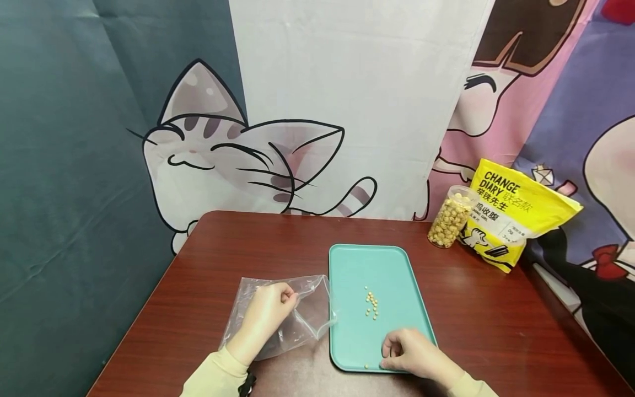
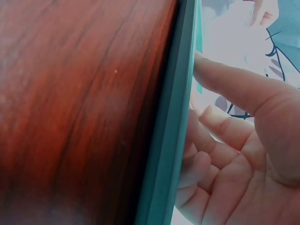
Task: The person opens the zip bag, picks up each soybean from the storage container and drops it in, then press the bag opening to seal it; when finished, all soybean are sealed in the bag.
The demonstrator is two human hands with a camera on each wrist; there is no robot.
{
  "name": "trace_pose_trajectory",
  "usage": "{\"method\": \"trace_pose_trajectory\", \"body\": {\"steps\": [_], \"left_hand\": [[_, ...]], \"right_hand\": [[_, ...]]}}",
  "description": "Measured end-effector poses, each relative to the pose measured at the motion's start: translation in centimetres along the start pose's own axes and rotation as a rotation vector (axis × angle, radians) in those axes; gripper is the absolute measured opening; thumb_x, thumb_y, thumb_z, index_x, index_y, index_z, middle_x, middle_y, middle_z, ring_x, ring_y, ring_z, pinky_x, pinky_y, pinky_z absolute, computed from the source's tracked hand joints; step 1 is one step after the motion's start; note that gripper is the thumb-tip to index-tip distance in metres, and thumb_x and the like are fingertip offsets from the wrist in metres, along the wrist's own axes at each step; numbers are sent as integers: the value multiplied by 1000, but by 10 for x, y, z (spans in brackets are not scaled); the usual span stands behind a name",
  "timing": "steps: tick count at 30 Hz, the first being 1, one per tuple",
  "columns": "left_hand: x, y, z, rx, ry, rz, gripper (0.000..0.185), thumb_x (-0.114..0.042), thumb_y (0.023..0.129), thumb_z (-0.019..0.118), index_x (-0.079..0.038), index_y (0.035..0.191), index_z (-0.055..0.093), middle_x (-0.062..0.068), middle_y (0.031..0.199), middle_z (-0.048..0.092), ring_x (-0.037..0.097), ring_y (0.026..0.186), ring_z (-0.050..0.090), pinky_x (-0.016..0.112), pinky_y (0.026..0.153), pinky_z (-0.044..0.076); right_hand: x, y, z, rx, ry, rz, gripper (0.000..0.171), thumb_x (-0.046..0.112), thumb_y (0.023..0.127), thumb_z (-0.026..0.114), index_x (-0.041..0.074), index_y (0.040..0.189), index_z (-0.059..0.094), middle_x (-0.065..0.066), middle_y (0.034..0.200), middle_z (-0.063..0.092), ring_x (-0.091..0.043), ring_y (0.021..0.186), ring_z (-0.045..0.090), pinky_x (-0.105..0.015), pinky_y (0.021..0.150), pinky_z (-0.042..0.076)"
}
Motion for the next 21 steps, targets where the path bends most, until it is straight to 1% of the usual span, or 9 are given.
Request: {"method": "trace_pose_trajectory", "body": {"steps": [4, 10, 16, 21], "left_hand": [[0, -1, -1, -2, 3, 0, 12, -13, 76, 72, -16, 67, 65, -10, 57, 57, 2, 52, 48, 21, 50, 40], [-2, -1, -1, 5, 7, 7, 11, -13, 76, 72, -15, 68, 65, -10, 57, 58, 2, 52, 49, 22, 51, 41], [-2, -1, 0, 4, 18, 10, 11, -13, 76, 73, -15, 68, 65, -9, 58, 59, 3, 53, 50, 22, 51, 41], [-2, -2, 0, 2, 11, 9, 11, -13, 76, 73, -15, 68, 65, -9, 58, 59, 3, 53, 52, 22, 52, 42]], "right_hand": [[0, -2, 1, 2, -8, 5, 17, 21, 76, 77, 16, 75, 61, 15, 60, 51, 4, 54, 46, -21, 53, 41], [1, -3, 2, -26, -47, -11, 17, 18, 76, 77, 17, 73, 60, 17, 59, 50, 5, 53, 45, -20, 52, 41], [5, -2, 2, -60, -91, -10, 16, 14, 76, 75, 18, 68, 62, 18, 59, 53, 6, 54, 45, -19, 52, 40], [6, -2, 3, -68, -102, -7, 15, 13, 77, 74, 18, 67, 63, 17, 60, 56, 6, 54, 45, -20, 52, 40]]}}
Point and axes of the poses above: each hand's wrist, its own y-axis towards the middle knuckle, its own z-axis out of the palm, x = y × z, the point moved 6 cm from there along y, towards the middle knuckle
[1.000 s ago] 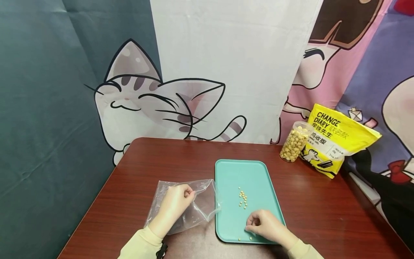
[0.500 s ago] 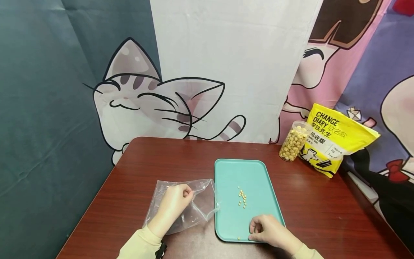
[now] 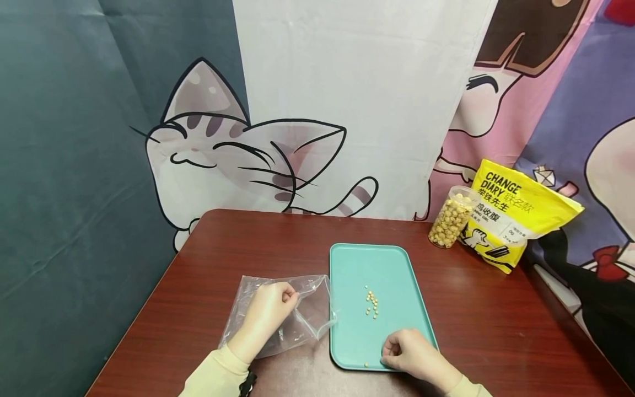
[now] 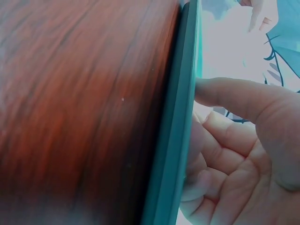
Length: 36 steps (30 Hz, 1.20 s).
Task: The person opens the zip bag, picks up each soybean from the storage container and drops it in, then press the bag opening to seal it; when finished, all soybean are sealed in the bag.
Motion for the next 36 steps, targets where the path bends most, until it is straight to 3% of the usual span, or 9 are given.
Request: {"method": "trace_pose_trajectory", "body": {"steps": [15, 29, 36], "left_hand": [[-1, -1, 0, 6, -5, -12, 11, -13, 76, 73, -14, 68, 66, -8, 58, 59, 3, 53, 51, 21, 51, 41], [-2, -2, 2, 3, 10, 2, 11, -13, 77, 73, -15, 68, 66, -8, 58, 60, 4, 54, 52, 21, 52, 42], [-3, -3, 2, 10, -5, -5, 11, -14, 77, 72, -15, 68, 65, -10, 57, 58, 2, 53, 50, 20, 52, 41]], "right_hand": [[16, 16, -4, -83, -29, -26, 14, 15, 77, 74, 20, 67, 66, 18, 60, 55, 7, 56, 46, -19, 54, 41], [50, 45, -5, -209, -21, -88, 13, 15, 80, 74, 20, 70, 66, 16, 63, 57, 6, 57, 48, -19, 54, 43], [63, 60, 4, -213, 48, -104, 10, 15, 81, 73, 18, 72, 68, 14, 63, 58, 5, 56, 49, -19, 54, 44]]}}
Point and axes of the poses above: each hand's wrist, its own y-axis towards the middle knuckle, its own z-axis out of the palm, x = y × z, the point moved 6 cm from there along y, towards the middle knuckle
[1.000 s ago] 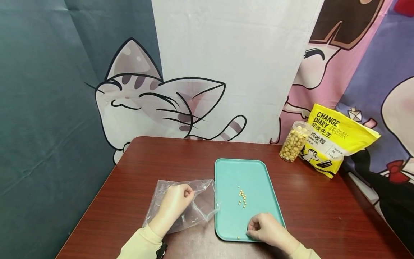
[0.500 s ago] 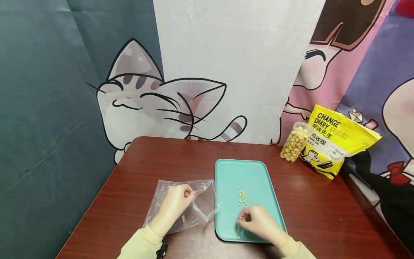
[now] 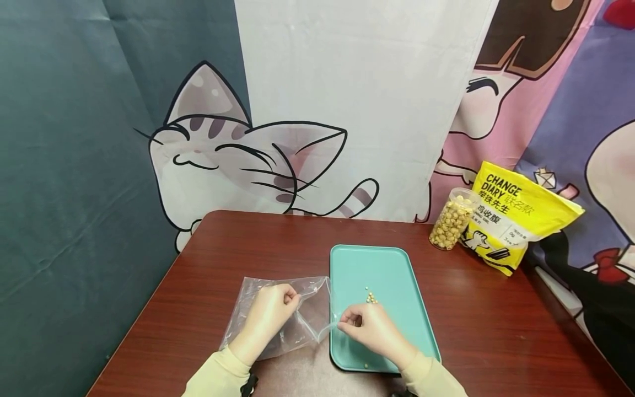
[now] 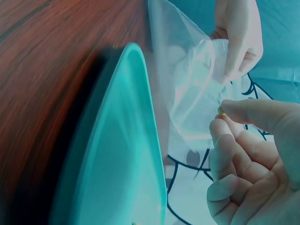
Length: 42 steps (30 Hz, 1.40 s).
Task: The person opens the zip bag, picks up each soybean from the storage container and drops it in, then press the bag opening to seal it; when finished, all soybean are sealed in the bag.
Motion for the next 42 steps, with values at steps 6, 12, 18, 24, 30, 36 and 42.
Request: {"method": "trace_pose_trajectory", "body": {"steps": [6, 12, 18, 24, 30, 36, 42], "left_hand": [[-2, 0, 0, 1, -8, -4, 11, -14, 77, 72, -15, 69, 66, -10, 58, 59, 2, 53, 51, 20, 52, 41], [-4, -1, 0, 1, -9, -4, 10, -14, 77, 72, -15, 69, 66, -9, 58, 60, 2, 54, 52, 20, 52, 41], [-3, -1, 0, 14, -14, -15, 10, -14, 78, 72, -14, 70, 66, -9, 59, 60, 2, 53, 51, 20, 51, 41], [-3, -1, -1, 23, -10, -17, 10, -14, 78, 72, -14, 71, 66, -8, 59, 60, 3, 54, 51, 21, 52, 42], [-2, -1, -1, 29, -18, -22, 10, -14, 79, 72, -13, 71, 66, -8, 59, 59, 2, 53, 49, 21, 52, 41], [-1, -2, -1, 30, -26, -28, 10, -14, 79, 72, -13, 71, 66, -8, 59, 59, 2, 53, 49, 20, 51, 41], [0, -3, -1, 21, -24, -17, 10, -13, 78, 72, -13, 69, 66, -8, 58, 59, 2, 53, 49, 20, 51, 40]], "right_hand": [[4, 6, 9, 0, 16, 14, 8, 14, 82, 72, 15, 75, 69, 12, 63, 59, 5, 57, 49, -19, 55, 44], [4, 9, 13, -2, -3, 19, 5, 12, 82, 71, 14, 78, 71, 12, 62, 59, 4, 56, 48, -19, 54, 42], [3, 8, 13, -5, -1, 34, 3, 12, 83, 71, 12, 80, 72, 11, 62, 59, 4, 55, 46, -19, 54, 41], [2, 5, 10, -17, 12, 26, 3, 16, 84, 71, 13, 82, 71, 11, 62, 57, 4, 53, 43, -19, 51, 39], [-5, -4, 3, -56, 28, 23, 5, 19, 86, 69, 14, 84, 67, 12, 62, 53, 3, 51, 41, -19, 49, 38], [-20, -16, -4, -68, 21, 39, 21, 28, 91, 63, 14, 76, 65, 14, 63, 52, 4, 54, 43, -20, 52, 41], [-36, -29, -6, -23, 36, 70, 19, 28, 91, 63, 14, 78, 66, 11, 61, 56, 2, 53, 47, -21, 52, 42]]}}
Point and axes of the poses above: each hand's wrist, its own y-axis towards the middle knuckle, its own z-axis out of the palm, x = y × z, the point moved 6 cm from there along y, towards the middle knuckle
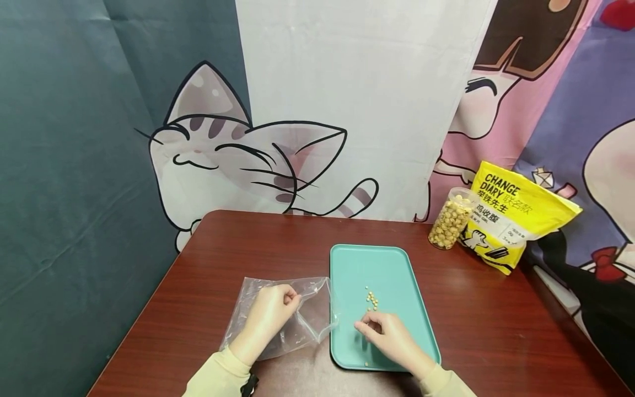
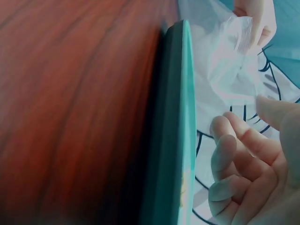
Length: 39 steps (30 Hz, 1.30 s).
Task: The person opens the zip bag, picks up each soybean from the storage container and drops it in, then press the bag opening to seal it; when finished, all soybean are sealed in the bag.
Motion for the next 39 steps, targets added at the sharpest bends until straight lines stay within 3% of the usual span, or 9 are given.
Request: {"method": "trace_pose_trajectory", "body": {"steps": [4, 9, 15, 25, 33, 39], "left_hand": [[1, 0, 0, 2, -4, -8, 10, -14, 78, 72, -14, 70, 66, -8, 58, 58, 2, 53, 49, 20, 51, 40], [1, 0, -1, 8, -7, -15, 10, -14, 79, 72, -14, 70, 66, -8, 59, 59, 2, 53, 49, 20, 51, 40], [0, 0, 0, 7, -3, -9, 10, -14, 79, 72, -14, 70, 66, -8, 59, 59, 2, 53, 49, 20, 51, 41], [-1, 0, 0, 12, -3, -19, 10, -14, 79, 72, -14, 70, 66, -9, 58, 58, 1, 53, 48, 20, 50, 40], [0, 0, 0, 11, -2, -21, 11, -15, 79, 72, -14, 70, 66, -10, 58, 57, 1, 52, 47, 20, 50, 39], [0, -1, 0, 17, -5, -29, 10, -15, 80, 71, -14, 71, 66, -9, 59, 58, 1, 53, 48, 20, 51, 40]], "right_hand": [[-5, -9, 0, 67, -12, -36, 11, 23, 85, 71, 18, 77, 65, 13, 64, 57, 4, 55, 48, -20, 52, 43], [-10, -18, 3, 182, -36, -45, 15, 26, 78, 77, 21, 74, 63, 16, 61, 55, 6, 55, 47, -18, 53, 41], [-13, -21, 5, 258, -41, -32, 16, 26, 77, 77, 19, 78, 63, 17, 59, 52, 6, 53, 45, -19, 55, 41], [-10, -23, 6, 259, -84, -78, 13, 22, 76, 77, 22, 75, 65, 20, 60, 50, 7, 55, 44, -17, 54, 40], [-1, -22, 7, 267, -147, -207, 12, 15, 75, 77, 22, 71, 68, 22, 66, 54, 6, 65, 48, -15, 59, 41], [-1, -23, 8, 258, -151, -213, 13, 15, 76, 76, 23, 71, 67, 22, 67, 54, 7, 64, 47, -14, 58, 41]]}}
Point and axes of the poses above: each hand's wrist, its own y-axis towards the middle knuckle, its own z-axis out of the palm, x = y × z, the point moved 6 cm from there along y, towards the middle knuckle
